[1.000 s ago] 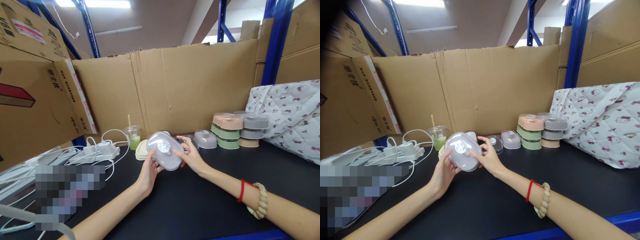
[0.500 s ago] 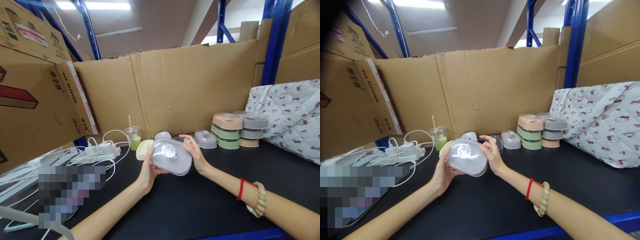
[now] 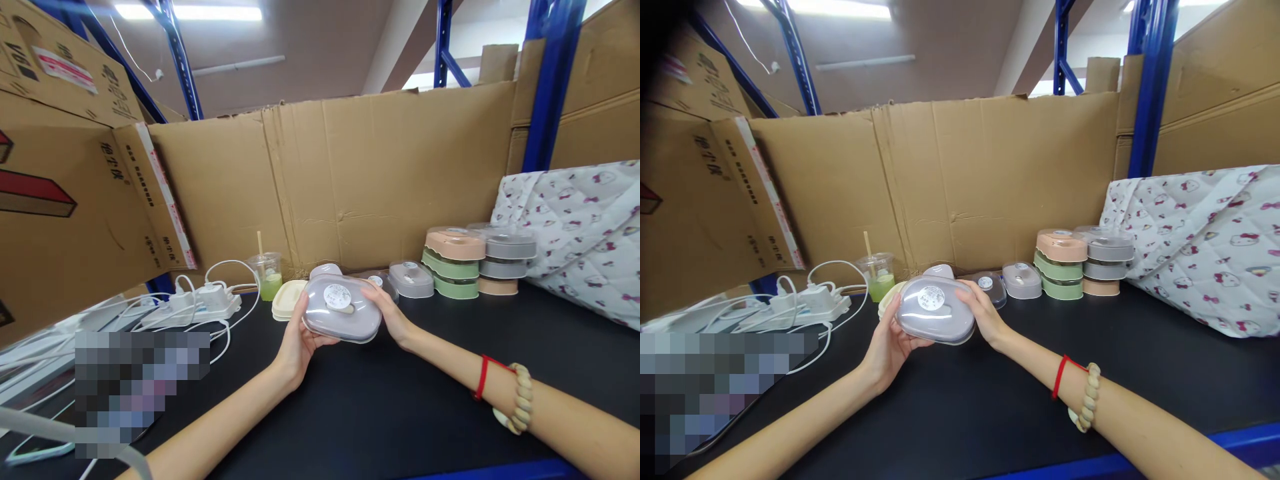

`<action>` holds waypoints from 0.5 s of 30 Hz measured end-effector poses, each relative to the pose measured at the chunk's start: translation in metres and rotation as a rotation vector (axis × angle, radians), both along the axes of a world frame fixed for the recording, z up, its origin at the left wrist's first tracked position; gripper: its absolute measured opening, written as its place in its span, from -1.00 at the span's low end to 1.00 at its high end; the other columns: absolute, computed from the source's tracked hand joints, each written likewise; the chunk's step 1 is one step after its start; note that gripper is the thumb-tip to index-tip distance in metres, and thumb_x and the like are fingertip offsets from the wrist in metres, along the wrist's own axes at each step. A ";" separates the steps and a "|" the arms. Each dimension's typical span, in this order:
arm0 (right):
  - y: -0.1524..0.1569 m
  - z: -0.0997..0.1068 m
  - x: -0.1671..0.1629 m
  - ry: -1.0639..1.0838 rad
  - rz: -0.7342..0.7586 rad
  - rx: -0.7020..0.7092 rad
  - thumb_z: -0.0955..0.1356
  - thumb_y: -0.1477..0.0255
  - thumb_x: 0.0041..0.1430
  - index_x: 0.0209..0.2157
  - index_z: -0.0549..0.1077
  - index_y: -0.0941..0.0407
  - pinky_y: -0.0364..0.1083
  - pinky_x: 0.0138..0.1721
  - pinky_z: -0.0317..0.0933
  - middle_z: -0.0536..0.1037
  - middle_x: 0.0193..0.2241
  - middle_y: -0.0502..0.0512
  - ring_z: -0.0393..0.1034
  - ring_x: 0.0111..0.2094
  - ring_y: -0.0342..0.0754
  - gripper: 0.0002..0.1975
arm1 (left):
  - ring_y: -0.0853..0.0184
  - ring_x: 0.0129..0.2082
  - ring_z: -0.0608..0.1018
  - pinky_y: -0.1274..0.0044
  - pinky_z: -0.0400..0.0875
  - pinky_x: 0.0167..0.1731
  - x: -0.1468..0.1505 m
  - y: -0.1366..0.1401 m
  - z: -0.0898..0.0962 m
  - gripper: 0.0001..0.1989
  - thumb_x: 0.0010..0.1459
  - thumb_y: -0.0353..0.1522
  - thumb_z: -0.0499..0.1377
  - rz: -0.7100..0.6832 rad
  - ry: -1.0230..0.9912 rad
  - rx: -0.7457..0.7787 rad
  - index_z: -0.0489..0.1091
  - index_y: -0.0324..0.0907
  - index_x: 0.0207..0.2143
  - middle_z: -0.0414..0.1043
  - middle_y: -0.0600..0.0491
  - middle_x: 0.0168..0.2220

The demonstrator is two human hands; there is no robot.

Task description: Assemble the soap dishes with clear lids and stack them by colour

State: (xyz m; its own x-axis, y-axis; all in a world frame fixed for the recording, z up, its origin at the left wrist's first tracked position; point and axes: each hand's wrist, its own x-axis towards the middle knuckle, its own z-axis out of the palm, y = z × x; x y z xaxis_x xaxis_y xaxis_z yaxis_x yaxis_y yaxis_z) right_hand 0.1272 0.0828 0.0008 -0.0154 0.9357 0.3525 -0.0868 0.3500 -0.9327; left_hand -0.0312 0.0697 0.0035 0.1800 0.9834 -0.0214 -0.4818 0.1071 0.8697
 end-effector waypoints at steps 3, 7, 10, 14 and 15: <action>0.002 0.001 0.000 0.078 -0.029 -0.051 0.32 0.06 -0.28 -0.26 0.37 0.18 -0.06 -0.03 0.11 0.45 -0.20 0.12 0.27 -0.07 0.05 -0.43 | 0.30 -0.53 0.50 0.49 0.44 -0.53 0.000 -0.002 0.003 -0.53 0.26 -0.21 -0.19 -0.063 -0.008 -0.007 0.32 -0.34 -0.08 0.46 -0.10 -0.39; 0.008 0.003 0.010 0.201 -0.250 -0.107 0.29 -0.01 -0.34 -0.41 0.34 0.18 -0.02 -0.13 0.16 0.46 -0.33 0.15 0.30 -0.18 0.10 -0.44 | 0.21 -0.49 0.53 0.50 0.41 -0.53 -0.002 -0.004 0.009 -0.44 0.25 -0.19 -0.28 -0.101 0.032 -0.023 0.19 -0.44 0.03 0.45 -0.21 -0.40; 0.017 0.007 0.026 0.150 -0.516 0.032 0.27 -0.02 -0.33 -0.39 0.32 0.17 -0.03 -0.14 0.17 0.45 -0.29 0.16 0.29 -0.17 0.08 -0.44 | 0.22 -0.51 0.54 0.54 0.39 -0.56 -0.004 -0.002 0.011 -0.49 0.22 -0.25 -0.24 -0.059 0.034 -0.035 0.14 -0.40 0.07 0.45 -0.18 -0.39; 0.030 0.007 0.051 0.028 -0.728 0.109 0.30 0.00 -0.24 -0.13 0.29 0.16 -0.04 -0.22 0.25 0.38 -0.11 0.20 0.29 -0.12 0.05 -0.33 | 0.24 -0.55 0.53 0.57 0.36 -0.59 -0.004 0.000 0.012 -0.54 0.19 -0.32 -0.22 -0.019 0.036 -0.084 0.17 -0.41 0.03 0.43 -0.14 -0.47; 0.033 0.007 0.057 0.016 -0.782 0.092 0.32 0.02 -0.24 -0.09 0.27 0.15 -0.05 -0.25 0.26 0.37 -0.09 0.20 0.29 -0.11 0.05 -0.31 | 0.24 -0.55 0.53 0.58 0.36 -0.60 -0.004 0.000 0.011 -0.54 0.19 -0.32 -0.22 -0.023 0.037 -0.093 0.17 -0.42 0.02 0.43 -0.14 -0.48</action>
State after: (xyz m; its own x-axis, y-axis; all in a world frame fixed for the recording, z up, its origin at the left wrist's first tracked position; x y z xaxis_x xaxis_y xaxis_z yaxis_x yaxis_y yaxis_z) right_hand 0.1838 0.1161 0.0077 0.6411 0.6399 0.4237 0.2030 0.3910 -0.8977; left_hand -0.0351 0.0695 0.0149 0.1998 0.9726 -0.1190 -0.4461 0.1984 0.8727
